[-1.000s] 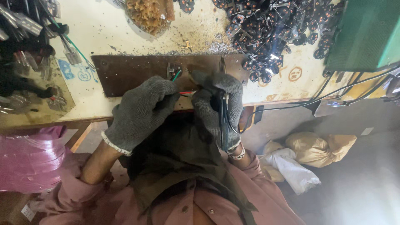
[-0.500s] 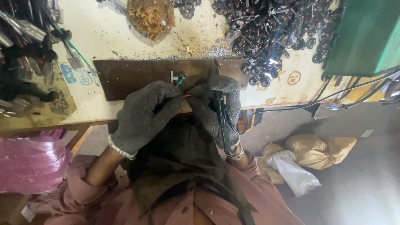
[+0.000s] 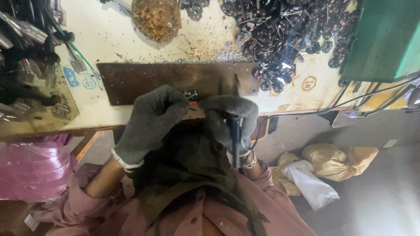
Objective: The person, wearing gloves, holds a soldering iron in the right hand and small wired components in the left, soldering the wire joints over a metal plate on the workbench. They repeatedly reposition the component, apply the iron, and set finished pieces on the table among a pile of similar parts.
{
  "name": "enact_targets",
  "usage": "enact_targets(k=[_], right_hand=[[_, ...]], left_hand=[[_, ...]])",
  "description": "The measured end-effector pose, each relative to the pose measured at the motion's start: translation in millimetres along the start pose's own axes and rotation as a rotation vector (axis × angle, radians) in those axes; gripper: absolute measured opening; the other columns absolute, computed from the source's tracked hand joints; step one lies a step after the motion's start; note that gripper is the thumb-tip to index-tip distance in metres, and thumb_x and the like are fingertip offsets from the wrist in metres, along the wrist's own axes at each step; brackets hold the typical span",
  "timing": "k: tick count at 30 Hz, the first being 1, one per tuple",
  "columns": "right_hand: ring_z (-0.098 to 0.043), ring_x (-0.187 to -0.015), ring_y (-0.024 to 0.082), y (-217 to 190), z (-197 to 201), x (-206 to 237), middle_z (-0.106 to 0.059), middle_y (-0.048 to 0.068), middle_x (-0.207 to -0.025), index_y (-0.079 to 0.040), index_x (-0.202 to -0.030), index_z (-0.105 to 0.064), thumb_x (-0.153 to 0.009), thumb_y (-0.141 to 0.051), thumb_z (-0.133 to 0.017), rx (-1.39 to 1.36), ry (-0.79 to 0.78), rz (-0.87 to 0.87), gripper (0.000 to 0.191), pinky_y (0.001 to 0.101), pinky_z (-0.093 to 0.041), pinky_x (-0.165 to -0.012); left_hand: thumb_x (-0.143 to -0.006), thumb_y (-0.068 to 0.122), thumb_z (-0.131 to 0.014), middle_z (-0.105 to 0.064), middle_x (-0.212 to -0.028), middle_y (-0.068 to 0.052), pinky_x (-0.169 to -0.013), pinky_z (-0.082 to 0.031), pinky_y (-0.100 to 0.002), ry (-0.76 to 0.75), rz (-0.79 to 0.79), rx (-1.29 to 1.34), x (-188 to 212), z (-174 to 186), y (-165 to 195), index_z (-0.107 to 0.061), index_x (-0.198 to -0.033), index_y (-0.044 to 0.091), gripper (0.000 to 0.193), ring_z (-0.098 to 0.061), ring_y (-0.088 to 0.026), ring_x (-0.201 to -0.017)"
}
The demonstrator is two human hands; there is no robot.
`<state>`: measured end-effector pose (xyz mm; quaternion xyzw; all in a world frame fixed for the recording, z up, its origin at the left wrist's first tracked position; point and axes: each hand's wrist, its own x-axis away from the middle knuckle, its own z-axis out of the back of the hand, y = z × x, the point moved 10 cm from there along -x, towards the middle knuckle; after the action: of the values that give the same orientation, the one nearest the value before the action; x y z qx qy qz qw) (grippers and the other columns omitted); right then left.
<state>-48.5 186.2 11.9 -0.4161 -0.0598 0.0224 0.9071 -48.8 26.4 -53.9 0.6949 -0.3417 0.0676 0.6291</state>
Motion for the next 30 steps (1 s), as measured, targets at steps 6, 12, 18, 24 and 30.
enact_targets(k=[6,12,18,24,30], right_hand=[[-0.076,-0.095,0.024,-17.4,4.9,2.4,-0.076,0.007,-0.108,-0.01,-0.108,-0.077,-0.084,-0.011,-0.078,-0.103,-0.119,0.157,0.024,0.0353,-0.059,-0.081],[-0.071,-0.082,0.027,18.1,1.9,6.2,-0.074,0.007,-0.088,-0.01,-0.102,-0.079,-0.084,-0.004,-0.075,-0.192,-0.019,-0.207,0.02,0.0383,-0.054,-0.076],[-0.069,-0.091,0.023,3.4,-2.4,13.2,-0.074,0.005,-0.096,-0.008,-0.097,-0.077,-0.078,-0.007,-0.082,-0.051,0.016,-0.004,0.02,0.035,-0.053,-0.084],[-0.066,-0.09,0.018,37.7,-2.7,28.6,-0.074,0.004,-0.106,-0.009,-0.112,-0.068,-0.09,-0.009,-0.082,-0.274,0.186,-0.235,0.026,0.0299,-0.054,-0.08],[-0.061,-0.096,0.035,4.7,29.7,17.1,-0.065,0.015,-0.106,-0.003,-0.112,-0.065,-0.084,-0.007,-0.081,0.207,0.421,0.078,0.032,0.0443,-0.048,-0.091]], left_hand=[[-0.094,0.012,-0.068,-0.066,-0.084,-0.001,-0.07,-0.052,-0.027,-0.268,-0.003,-0.132,1.0,-17.1,12.6,-0.07,-0.1,0.004,0.011,-0.056,-0.006,-0.08],[-0.091,0.013,-0.074,-0.069,-0.097,-0.014,-0.072,-0.052,-0.034,-0.019,-0.376,-0.543,17.8,-1.8,59.8,-0.071,-0.104,0.004,0.016,-0.068,-0.028,-0.081],[-0.096,0.009,-0.071,-0.07,-0.102,-0.012,-0.081,-0.055,-0.033,0.035,-0.369,-0.31,20.5,-4.2,36.5,-0.069,-0.109,0.002,0.016,-0.072,-0.025,-0.089],[-0.094,0.01,-0.075,-0.07,-0.095,-0.011,-0.074,-0.057,-0.034,0.205,-0.404,-0.43,22.6,-0.1,83.8,-0.066,-0.102,0.003,0.014,-0.071,-0.022,-0.083],[-0.111,-0.002,-0.073,-0.065,-0.102,-0.012,-0.065,-0.054,-0.028,0.458,-0.684,-0.814,36.3,52.4,154.6,-0.059,-0.111,0.002,0.015,-0.067,-0.02,-0.084]])
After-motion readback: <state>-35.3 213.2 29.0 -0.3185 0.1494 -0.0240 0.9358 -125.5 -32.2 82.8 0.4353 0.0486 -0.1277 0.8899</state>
